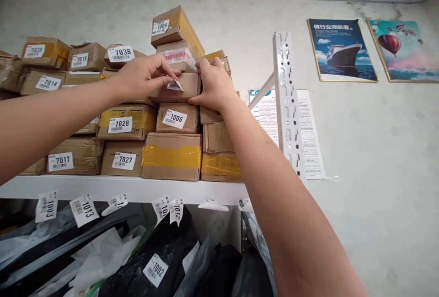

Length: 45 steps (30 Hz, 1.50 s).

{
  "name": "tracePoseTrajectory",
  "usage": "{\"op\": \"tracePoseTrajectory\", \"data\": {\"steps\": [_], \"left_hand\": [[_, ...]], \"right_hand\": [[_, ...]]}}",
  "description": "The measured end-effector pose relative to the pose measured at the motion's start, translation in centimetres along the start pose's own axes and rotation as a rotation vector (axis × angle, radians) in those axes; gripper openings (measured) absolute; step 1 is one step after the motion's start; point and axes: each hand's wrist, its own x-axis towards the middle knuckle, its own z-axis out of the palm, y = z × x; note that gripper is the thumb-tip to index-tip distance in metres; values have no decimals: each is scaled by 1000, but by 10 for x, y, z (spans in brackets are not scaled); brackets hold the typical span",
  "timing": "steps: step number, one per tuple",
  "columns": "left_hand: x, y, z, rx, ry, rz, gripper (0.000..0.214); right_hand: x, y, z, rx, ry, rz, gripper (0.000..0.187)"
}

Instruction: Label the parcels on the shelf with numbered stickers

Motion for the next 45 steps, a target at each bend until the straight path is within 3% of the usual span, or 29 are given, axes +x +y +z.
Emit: {"op": "tracePoseTrajectory", "data": {"steps": [3, 9, 14, 17, 26, 30, 37, 40, 45], "left_hand": [[-3, -5, 2, -243, -17, 112, 12], [-6, -12, 2, -184, 3, -44, 41], [-5, -19, -7, -398, -77, 43, 35], [-6, -21, -7, -497, -74, 15, 39], [-9, -28, 0, -296, 31, -172, 61], [-10, -27, 0, -269, 57, -214, 60], [-15, -31, 3, -503, 60, -82, 46], [-20, -36, 6, -554, 100, -95, 41], [-24, -49, 20, -765, 183, 39, 43]], "right_hand": [[2, -2, -3, 2, -17, 17, 80], [4, -5, -7, 0, -45, 56, 79], [2, -7, -7, 26, -18, 61, 79], [2, -4, -4, 27, -10, 62, 81], [0, -12, -7, 23, -29, 114, 80], [1, -5, -1, 50, -14, 90, 79], [2, -1, 2, 54, -1, 80, 83], [2, -3, 0, 79, -6, 100, 83], [1, -3, -1, 131, -5, 100, 85]]}}
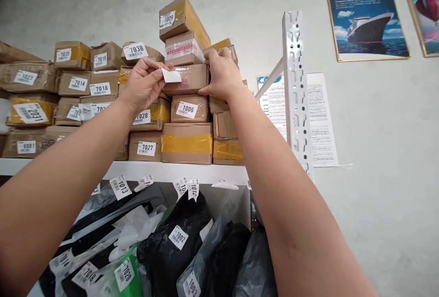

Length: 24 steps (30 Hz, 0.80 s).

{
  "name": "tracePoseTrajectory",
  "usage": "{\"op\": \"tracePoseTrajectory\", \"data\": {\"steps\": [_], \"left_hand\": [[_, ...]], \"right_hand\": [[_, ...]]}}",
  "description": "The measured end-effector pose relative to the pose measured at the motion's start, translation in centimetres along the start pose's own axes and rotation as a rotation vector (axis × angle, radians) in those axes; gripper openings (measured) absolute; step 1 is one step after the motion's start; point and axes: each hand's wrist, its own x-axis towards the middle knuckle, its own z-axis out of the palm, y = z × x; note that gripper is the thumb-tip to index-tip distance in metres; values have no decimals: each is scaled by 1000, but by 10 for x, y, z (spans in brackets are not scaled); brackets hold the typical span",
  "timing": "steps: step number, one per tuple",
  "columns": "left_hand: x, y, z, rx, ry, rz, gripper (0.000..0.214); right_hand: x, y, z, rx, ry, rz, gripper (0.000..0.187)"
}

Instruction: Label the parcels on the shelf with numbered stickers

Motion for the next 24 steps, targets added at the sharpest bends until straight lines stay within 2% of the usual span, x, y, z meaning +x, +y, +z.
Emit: {"op": "tracePoseTrajectory", "data": {"steps": [2, 4, 7, 9, 10, 12, 14, 16, 18, 20, 21, 23, 24], "left_hand": [[-2, -2, 0, -15, 12, 22, 44], [-6, 5, 0, 42, 40, 22, 48], [-19, 37, -3, 126, 175, 117, 42], [-37, 68, -4, 237, 181, 228, 26], [-50, 83, -2, 346, 84, 253, 21], [-78, 108, 5, 610, -265, 215, 12], [-110, 124, 15, 768, -594, 158, 11], [-139, 133, 22, 834, -783, 45, 20], [-164, 139, 24, 861, -843, -102, 25], [-185, 143, 19, 853, -848, -216, 26], [-194, 145, 16, 837, -844, -268, 26], [-208, 145, 10, 786, -852, -365, 26], [-214, 144, 8, 761, -868, -403, 29]], "right_hand": [[0, -1, 0, 2, -9, 16, 85], [-1, -2, 0, 14, 0, 28, 82], [-1, -1, 1, 36, 29, 28, 79], [0, 3, 3, 27, 34, 1, 82], [1, 5, 4, 15, 31, -16, 85], [5, 7, 3, -16, 20, -48, 89], [6, 1, -1, -29, 39, -70, 94], [-5, -18, -9, -3, 121, -69, 96], [-35, -52, -19, 92, 214, -37, 81], [-85, -97, -25, 283, 192, 29, 49], [-116, -122, -25, 413, 73, 91, 42], [-180, -169, -14, 662, -272, 228, 46], [-208, -190, -4, 768, -321, 345, 52]]}}
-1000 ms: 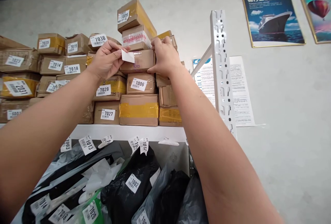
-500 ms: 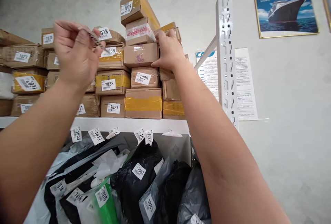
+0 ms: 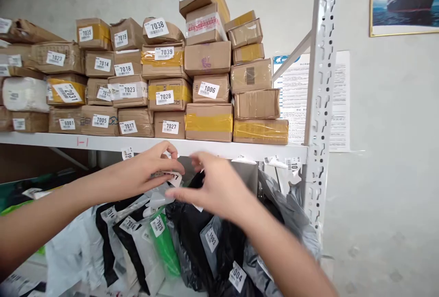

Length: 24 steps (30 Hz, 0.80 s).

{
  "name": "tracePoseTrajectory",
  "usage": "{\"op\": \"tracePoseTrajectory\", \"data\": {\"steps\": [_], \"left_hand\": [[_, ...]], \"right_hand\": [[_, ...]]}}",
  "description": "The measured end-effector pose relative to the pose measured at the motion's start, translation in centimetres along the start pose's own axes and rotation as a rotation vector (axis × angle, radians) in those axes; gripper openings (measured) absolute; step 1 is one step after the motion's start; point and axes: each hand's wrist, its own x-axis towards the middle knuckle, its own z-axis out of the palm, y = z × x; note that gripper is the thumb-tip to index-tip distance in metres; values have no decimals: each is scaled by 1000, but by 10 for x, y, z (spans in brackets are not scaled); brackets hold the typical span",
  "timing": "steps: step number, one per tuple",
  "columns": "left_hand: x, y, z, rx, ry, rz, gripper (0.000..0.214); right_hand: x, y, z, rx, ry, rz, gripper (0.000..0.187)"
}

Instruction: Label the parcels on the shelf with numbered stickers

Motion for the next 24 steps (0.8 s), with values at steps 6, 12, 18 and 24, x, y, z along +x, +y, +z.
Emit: {"op": "tracePoseTrajectory", "data": {"steps": [6, 12, 18, 24], "left_hand": [[14, -14, 22, -18, -105, 52, 55], [36, -24, 8, -12, 2, 34, 63], [28, -37, 12, 404, 433, 139, 8], [8, -48, 42, 544, 531, 315, 14]], "right_hand": [[-33, 43, 115, 704, 481, 367, 42], [-11, 52, 155, 927, 739, 405, 33], [6, 54, 174, 1132, 983, 531, 38], [20, 64, 179, 1131, 1033, 456, 39]]}}
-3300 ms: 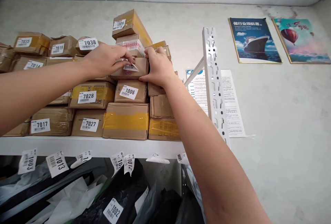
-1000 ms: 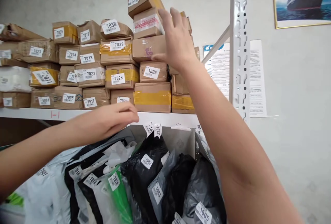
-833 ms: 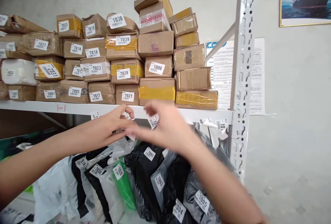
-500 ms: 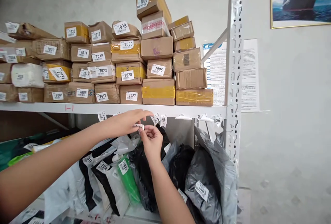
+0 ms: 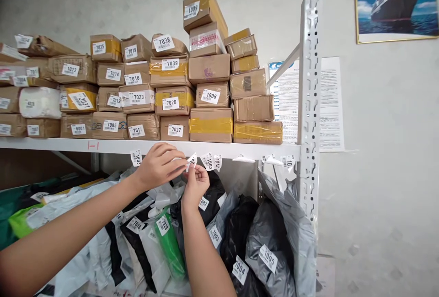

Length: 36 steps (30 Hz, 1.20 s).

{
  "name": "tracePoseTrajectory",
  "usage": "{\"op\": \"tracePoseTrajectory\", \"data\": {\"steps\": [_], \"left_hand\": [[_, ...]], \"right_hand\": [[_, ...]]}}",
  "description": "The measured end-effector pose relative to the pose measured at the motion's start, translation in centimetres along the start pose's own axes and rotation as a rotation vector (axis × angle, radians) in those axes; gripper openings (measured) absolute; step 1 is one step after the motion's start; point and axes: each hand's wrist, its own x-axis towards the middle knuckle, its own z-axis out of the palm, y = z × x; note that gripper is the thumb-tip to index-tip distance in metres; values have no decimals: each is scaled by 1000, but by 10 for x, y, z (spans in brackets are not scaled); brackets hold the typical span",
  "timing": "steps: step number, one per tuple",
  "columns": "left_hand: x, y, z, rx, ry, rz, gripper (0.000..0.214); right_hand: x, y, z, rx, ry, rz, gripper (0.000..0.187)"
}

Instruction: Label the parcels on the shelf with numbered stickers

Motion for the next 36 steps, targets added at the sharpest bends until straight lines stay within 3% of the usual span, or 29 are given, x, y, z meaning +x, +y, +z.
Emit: {"op": "tracePoseTrajectory", "data": {"steps": [5, 9, 13, 17, 19, 20, 22, 24, 27, 30, 32, 36], "left_hand": [[-10, -4, 17, -39, -98, 117, 37], [-11, -7, 28, -29, -131, 15, 39], [-9, -5, 37, -33, -61, -49, 35], [1, 0, 38, 61, -7, -182, 20], [8, 0, 33, 103, 42, -249, 15], [12, -2, 28, 108, 70, -268, 14], [25, -11, 19, 94, 130, -301, 12], [46, -26, 9, 50, 186, -358, 15], [90, -50, 0, -56, 200, -485, 24], [136, -66, 3, -92, 147, -600, 32], [158, -70, 9, -89, 145, -686, 31], [178, -71, 19, -159, 215, -842, 20]], "right_hand": [[7, 14, -1, -38, 63, -43, 42], [11, 15, 0, -1, 81, -19, 41], [6, 12, -5, -18, 56, 22, 44], [-19, 6, -33, -49, -8, 155, 42], [-35, -7, -53, -74, -122, 238, 31], [-41, -20, -63, -116, -215, 214, 27], [-44, -56, -73, -260, -419, -31, 31], [-28, -105, -67, -421, -484, -493, 24], [27, -179, -24, -765, -423, -928, 5], [95, -224, 36, -1147, -405, -1332, 25], [131, -235, 68, -1355, -495, -1460, 39], [162, -237, 98, -1632, -750, -1463, 48]]}}
